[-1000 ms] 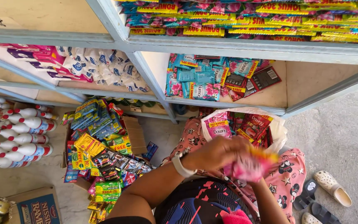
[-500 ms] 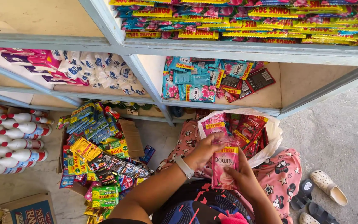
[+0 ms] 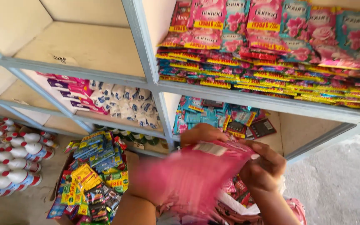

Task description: Picking various detergent and softener sachets from store shelves and placing them into a bag.

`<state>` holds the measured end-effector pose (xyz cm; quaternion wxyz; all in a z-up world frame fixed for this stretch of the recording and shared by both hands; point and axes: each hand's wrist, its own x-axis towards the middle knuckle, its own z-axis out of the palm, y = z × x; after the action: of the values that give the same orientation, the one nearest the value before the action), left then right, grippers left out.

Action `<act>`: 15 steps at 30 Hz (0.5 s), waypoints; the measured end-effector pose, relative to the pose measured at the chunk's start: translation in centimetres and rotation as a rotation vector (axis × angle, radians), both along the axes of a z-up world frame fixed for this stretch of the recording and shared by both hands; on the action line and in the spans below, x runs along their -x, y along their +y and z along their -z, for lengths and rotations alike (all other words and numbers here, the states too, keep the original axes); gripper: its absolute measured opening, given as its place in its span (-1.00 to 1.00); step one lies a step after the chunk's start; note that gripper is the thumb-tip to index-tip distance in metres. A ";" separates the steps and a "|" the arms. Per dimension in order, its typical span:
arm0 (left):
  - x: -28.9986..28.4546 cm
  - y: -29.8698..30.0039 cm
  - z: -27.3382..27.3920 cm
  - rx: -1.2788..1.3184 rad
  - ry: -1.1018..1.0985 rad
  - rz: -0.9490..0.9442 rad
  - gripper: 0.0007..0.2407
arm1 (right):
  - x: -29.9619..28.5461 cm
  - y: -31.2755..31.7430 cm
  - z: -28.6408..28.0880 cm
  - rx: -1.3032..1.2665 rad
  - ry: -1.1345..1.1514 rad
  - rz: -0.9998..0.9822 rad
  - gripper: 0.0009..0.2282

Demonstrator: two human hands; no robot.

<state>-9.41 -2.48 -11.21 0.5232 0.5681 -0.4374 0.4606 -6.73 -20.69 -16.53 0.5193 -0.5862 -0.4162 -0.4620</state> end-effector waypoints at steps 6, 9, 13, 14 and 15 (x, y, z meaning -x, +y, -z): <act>-10.2 5.0 -5.6 -0.080 -0.097 -0.005 -0.81 | -5.8 1.2 -7.8 0.275 -0.275 0.344 -0.80; -17.1 4.5 -10.4 -0.078 0.053 -0.388 -0.79 | -8.2 2.7 -14.1 0.379 -0.218 0.437 -0.81; -23.9 4.1 -14.4 -0.054 0.249 -0.887 -0.72 | -12.6 4.2 -18.1 0.565 -0.090 0.571 -0.67; -24.7 4.3 -14.2 -0.048 0.239 -0.886 -0.72 | -14.1 4.2 -17.5 0.563 -0.101 0.575 -0.67; -25.5 4.5 -13.8 -0.196 0.391 -0.933 -0.69 | -15.4 4.2 -16.8 0.653 -0.065 0.664 -0.64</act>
<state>16.12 2.02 2.56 0.2785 0.8247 -0.0726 0.4869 8.70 -16.54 0.29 0.1183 -0.8057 -0.3456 -0.4662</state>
